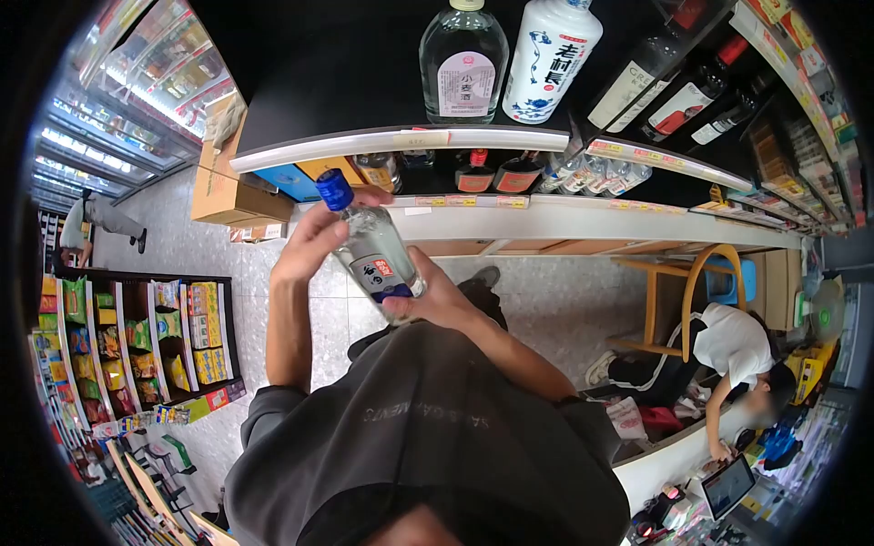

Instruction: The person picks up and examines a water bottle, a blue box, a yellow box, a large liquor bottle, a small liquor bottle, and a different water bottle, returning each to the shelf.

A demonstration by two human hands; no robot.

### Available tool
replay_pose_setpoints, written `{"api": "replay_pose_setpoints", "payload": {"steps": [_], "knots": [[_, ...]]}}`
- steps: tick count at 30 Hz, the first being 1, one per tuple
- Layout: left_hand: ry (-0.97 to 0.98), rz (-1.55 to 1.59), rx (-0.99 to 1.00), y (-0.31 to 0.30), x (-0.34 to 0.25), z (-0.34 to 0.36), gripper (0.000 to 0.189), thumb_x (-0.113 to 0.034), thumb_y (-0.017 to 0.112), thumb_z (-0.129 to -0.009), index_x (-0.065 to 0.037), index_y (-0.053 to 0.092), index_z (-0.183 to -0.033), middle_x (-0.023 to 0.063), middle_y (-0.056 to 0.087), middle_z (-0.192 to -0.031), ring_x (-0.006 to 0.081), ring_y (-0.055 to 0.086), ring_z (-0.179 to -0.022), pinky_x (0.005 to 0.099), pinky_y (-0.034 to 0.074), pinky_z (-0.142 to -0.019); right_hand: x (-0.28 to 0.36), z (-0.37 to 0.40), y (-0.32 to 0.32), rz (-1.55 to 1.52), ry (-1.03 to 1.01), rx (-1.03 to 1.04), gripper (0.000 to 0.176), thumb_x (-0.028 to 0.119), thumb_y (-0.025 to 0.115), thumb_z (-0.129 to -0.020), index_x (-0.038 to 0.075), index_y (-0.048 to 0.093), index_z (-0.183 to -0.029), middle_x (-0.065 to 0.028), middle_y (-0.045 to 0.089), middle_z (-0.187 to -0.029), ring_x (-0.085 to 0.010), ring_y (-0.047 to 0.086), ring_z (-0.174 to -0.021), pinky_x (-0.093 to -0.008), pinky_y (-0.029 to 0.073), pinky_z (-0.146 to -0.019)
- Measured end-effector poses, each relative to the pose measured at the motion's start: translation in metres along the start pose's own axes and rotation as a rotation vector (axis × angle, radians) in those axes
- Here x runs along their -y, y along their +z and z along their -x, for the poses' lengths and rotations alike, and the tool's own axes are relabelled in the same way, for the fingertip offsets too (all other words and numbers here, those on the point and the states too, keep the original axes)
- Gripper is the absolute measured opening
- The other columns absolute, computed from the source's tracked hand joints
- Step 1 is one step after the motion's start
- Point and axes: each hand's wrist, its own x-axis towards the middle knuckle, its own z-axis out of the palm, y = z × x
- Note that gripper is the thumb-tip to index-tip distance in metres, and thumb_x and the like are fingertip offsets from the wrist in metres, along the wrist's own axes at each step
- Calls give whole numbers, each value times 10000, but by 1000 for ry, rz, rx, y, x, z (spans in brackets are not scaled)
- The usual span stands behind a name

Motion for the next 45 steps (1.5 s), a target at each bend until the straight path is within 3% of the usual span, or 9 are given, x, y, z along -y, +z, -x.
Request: {"api": "replay_pose_setpoints", "payload": {"steps": [1,3,4,12,20,27,32,38,45], "knots": [[0,0,5,4,0,3,476,-404,620,-891,-25,579,-1178,110,568,-1207,267,531,-1164,410,397,-1011,-1,-2,-4,122,-14,-92,793,316,826,-725,15,404,-1325,-116,539,-1197,-202,504,-1143,-341,392,-990],[-54,-371,-198,11,0,9,318,-217,631,-917,-10,590,-1156,104,580,-1151,231,541,-1115,345,416,-963,-8,-11,-12,237,-31,-191,766,262,843,-706,18,424,-1298,-124,547,-1171,-213,511,-1138,-350,405,-976],[-63,-321,-263,17,7,10,287,-117,672,-871,2,585,-1117,102,579,-1119,235,547,-1086,324,420,-946,-17,-18,-20,310,-71,-239,732,225,827,-714,20,427,-1293,-131,552,-1172,-228,525,-1130,-351,415,-965],[176,-687,-335,30,67,-32,329,94,702,-695,-22,596,-984,140,607,-1056,333,556,-1114,386,428,-947,-92,-102,-75,723,-339,-612,594,34,688,-698,47,465,-1248,-168,479,-1256,-337,407,-1231,-409,314,-1058],[185,-934,-439,17,111,-68,310,47,708,-695,-55,623,-975,96,634,-1056,322,495,-1042,416,401,-930,-114,-140,-100,597,-319,-602,557,-1,621,-721,23,444,-1249,-178,492,-1245,-356,418,-1207,-415,328,-1051],[139,-976,-465,11,120,-84,279,16,681,-742,-20,614,-1011,153,620,-1055,384,510,-1044,445,419,-886,-107,-146,-107,572,-150,-555,802,63,739,-685,13,348,-1383,-219,462,-1325,-381,407,-1259,-427,311,-1081],[-38,-1119,-517,5,127,-88,307,-145,715,-794,3,612,-1043,222,638,-964,400,591,-937,458,471,-796,-122,-153,-117,622,-153,-546,833,77,758,-706,15,323,-1414,-228,439,-1374,-414,402,-1267,-428,324,-1076],[-236,-1223,-573,4,123,-97,286,-248,716,-800,-14,657,-954,181,664,-783,385,638,-726,455,510,-685,-136,-159,-124,650,-57,-509,862,113,744,-736,5,254,-1437,-239,416,-1389,-410,387,-1287,-411,326,-1075],[-60,-1316,-636,-7,141,-101,269,-270,725,-794,-27,668,-893,200,664,-772,399,639,-681,462,512,-611,-130,-162,-124,563,36,-465,858,122,709,-761,14,200,-1443,-253,404,-1394,-406,434,-1256,-398,380,-1034]]}}
